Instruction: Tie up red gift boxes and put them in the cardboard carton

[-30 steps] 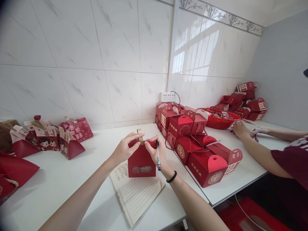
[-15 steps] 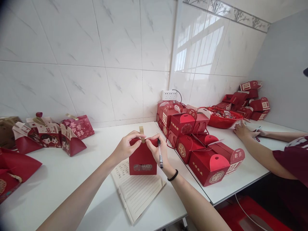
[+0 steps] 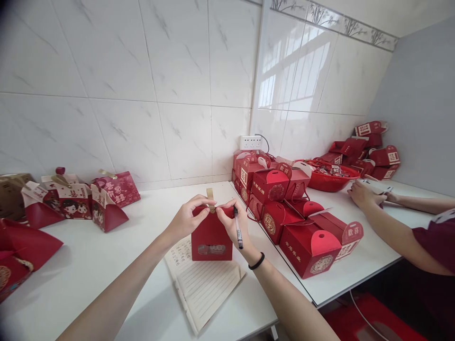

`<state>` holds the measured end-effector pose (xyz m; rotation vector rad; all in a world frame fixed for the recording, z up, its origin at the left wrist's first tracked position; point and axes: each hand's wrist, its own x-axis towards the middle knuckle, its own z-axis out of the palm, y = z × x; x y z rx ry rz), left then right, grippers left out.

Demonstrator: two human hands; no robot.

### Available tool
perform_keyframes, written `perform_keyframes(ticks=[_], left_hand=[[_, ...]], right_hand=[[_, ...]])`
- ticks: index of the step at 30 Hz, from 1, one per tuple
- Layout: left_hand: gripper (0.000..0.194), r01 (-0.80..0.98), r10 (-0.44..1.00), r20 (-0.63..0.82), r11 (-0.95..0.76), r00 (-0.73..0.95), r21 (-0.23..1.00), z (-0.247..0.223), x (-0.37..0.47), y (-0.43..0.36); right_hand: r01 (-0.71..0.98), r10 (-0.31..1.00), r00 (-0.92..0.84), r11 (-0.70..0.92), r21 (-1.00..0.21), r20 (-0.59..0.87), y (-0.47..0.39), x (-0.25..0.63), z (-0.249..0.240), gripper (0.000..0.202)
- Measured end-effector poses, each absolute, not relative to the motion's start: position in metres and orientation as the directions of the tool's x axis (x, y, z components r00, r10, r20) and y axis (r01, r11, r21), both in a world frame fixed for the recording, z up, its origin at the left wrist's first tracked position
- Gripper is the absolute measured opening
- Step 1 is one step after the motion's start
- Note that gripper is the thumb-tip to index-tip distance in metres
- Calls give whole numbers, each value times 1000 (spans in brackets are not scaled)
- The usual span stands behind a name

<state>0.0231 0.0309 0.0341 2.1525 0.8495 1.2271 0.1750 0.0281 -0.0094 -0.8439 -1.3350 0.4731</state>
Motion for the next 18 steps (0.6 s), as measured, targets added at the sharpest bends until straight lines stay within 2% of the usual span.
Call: perform_keyframes(ticks=[18], left_hand=[[25, 257, 723, 565, -679, 399, 687, 32, 22, 34]], right_hand=[[198, 744, 229, 595, -779, 628, 29, 174, -11, 21]])
